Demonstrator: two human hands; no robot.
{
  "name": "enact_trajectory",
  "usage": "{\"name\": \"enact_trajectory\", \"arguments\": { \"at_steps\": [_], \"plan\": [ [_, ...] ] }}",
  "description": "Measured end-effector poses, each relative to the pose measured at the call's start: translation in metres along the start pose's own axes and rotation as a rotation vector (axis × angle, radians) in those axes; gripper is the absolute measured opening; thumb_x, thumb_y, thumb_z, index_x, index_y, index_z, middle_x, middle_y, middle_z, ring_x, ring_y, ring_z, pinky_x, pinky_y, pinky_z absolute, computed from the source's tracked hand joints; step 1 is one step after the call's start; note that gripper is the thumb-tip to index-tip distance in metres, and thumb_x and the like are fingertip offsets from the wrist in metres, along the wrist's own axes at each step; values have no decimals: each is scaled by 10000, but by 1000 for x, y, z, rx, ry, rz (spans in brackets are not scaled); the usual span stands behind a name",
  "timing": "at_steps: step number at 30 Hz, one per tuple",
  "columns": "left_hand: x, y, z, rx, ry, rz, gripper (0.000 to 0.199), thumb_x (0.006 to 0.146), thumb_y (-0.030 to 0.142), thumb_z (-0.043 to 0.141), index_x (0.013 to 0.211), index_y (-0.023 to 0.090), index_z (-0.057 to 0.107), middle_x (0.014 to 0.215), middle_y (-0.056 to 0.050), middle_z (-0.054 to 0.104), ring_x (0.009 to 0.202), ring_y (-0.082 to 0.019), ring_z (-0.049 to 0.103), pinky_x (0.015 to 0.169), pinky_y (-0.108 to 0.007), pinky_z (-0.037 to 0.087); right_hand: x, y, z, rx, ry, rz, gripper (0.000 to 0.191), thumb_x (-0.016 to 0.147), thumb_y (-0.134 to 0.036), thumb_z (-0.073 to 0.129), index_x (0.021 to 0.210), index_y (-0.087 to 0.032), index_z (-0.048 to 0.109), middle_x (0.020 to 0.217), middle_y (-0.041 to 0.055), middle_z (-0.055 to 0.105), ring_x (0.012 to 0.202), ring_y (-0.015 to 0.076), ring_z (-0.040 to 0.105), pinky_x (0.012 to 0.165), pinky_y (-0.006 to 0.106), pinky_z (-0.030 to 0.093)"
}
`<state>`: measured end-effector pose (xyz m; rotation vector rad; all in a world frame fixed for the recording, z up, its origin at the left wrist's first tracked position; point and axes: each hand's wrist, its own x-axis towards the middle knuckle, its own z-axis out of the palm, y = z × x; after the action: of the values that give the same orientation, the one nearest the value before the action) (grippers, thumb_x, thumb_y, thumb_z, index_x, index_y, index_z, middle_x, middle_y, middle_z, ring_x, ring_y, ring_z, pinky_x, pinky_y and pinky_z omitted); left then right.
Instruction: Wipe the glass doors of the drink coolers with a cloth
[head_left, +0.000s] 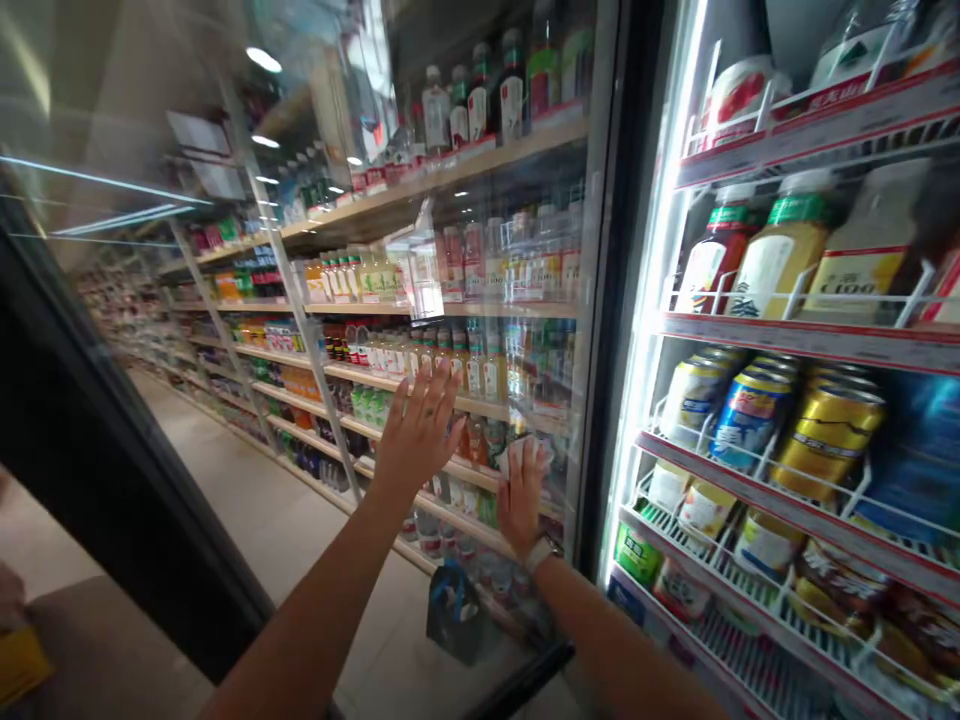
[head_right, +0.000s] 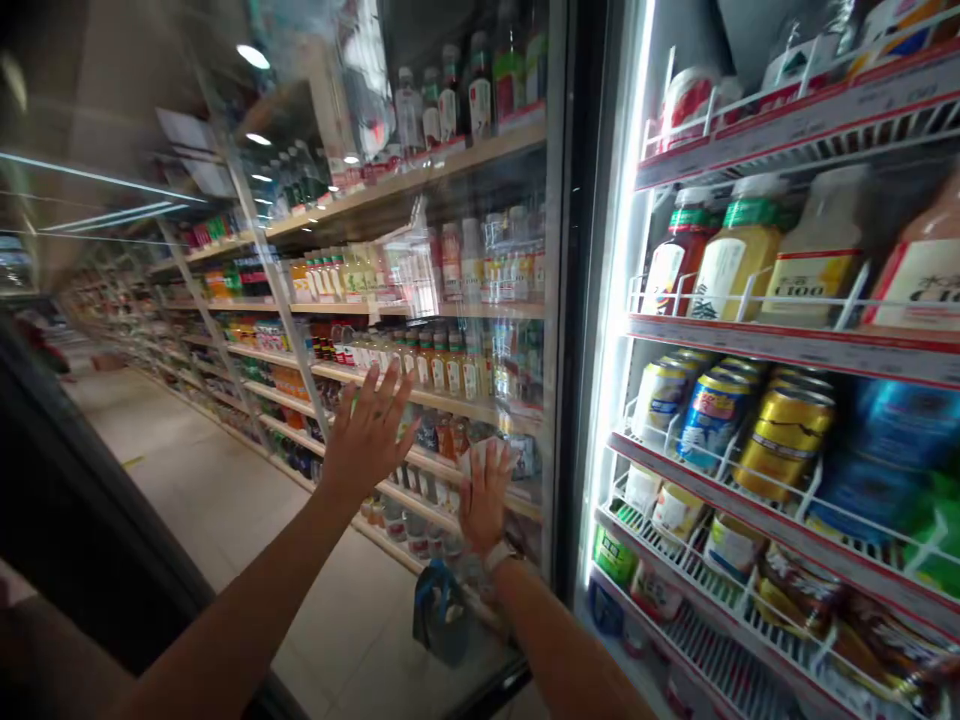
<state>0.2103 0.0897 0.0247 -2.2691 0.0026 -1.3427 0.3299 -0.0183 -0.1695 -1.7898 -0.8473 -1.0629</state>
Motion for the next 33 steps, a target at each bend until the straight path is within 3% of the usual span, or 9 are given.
{"name": "enact_trajectory", "arguments": {
  "at_steps": [7, 10, 12, 14, 21, 24, 27, 30, 33],
  "plan": [
    [0, -2, 2, 26, 8, 3, 720, 938, 362, 508, 1544, 185, 161, 1578, -95, 254, 1488, -255, 165, 1243, -426, 69, 172, -16, -38, -84, 53, -208, 551, 1019, -279, 265, 1558, -309, 156, 1654, 28, 99, 1520, 293, -27, 1174, 669, 130],
    [0, -3, 4, 42, 29, 7, 726, 936, 374, 516, 1544, 181, 169, 1575, -95, 264, 1488, -251, 169, 1244, -412, 50, 207, -26, -46, -95, 108, -231, 547, 1019, -286, 258, 1557, -306, 165, 1654, 13, 102, 1521, 277, -27, 1192, 644, 106],
    [0, -3, 6, 45, 33, 3, 729, 936, 375, 515, 1545, 180, 164, 1572, -95, 269, 1488, -246, 168, 1244, -408, 47, 199, -29, -43, -88, 104, -231, 554, 1014, -275, 270, 1557, -313, 165, 1653, 10, 109, 1521, 276, -19, 1195, 635, 112],
    [0, -4, 7, 50, 32, -1, 723, 941, 379, 505, 1545, 179, 161, 1569, -93, 277, 1488, -240, 168, 1243, -405, 43, 168, -29, -34, -75, 68, -230, 570, 1004, -252, 303, 1555, -319, 175, 1650, 18, 126, 1521, 286, 4, 1189, 634, 153],
    [-1, -4, 8, 26, 3, -7, 748, 940, 368, 498, 1546, 190, 99, 1570, -100, 263, 1487, -248, 177, 1237, -439, 104, 9, -12, 7, -56, -89, -214, 626, 934, -144, 406, 1523, -320, 291, 1632, 59, 199, 1514, 344, 25, 1098, 668, 324],
    [-1, -4, 7, 43, -9, -1, 743, 939, 369, 495, 1545, 182, 107, 1573, -103, 256, 1488, -254, 177, 1233, -444, 118, -7, -5, 7, -48, -140, -236, 618, 930, -150, 411, 1519, -307, 309, 1629, 66, 211, 1514, 346, 22, 1090, 670, 332],
    [-1, -4, 7, 73, -4, 5, 727, 944, 378, 484, 1544, 176, 126, 1573, -102, 261, 1486, -256, 186, 1231, -442, 122, 42, -7, -5, -41, -115, -233, 596, 958, -184, 367, 1533, -307, 269, 1637, 62, 181, 1516, 331, 18, 1132, 703, 205],
    [-1, -3, 6, 78, 14, 8, 721, 945, 384, 487, 1544, 175, 144, 1572, -101, 266, 1486, -251, 183, 1235, -433, 98, 129, -16, -26, -43, -7, -167, 583, 984, -212, 303, 1553, -287, 199, 1644, 63, 151, 1518, 315, 7, 1143, 721, 70],
    [-1, -3, 6, 51, 15, 3, 723, 937, 378, 506, 1543, 192, 160, 1574, -93, 266, 1486, -256, 179, 1240, -432, 78, 201, -20, -43, -50, 104, -125, 568, 998, -233, 255, 1559, -267, 174, 1646, 60, 138, 1520, 293, -5, 1162, 687, 60]
  ]
}}
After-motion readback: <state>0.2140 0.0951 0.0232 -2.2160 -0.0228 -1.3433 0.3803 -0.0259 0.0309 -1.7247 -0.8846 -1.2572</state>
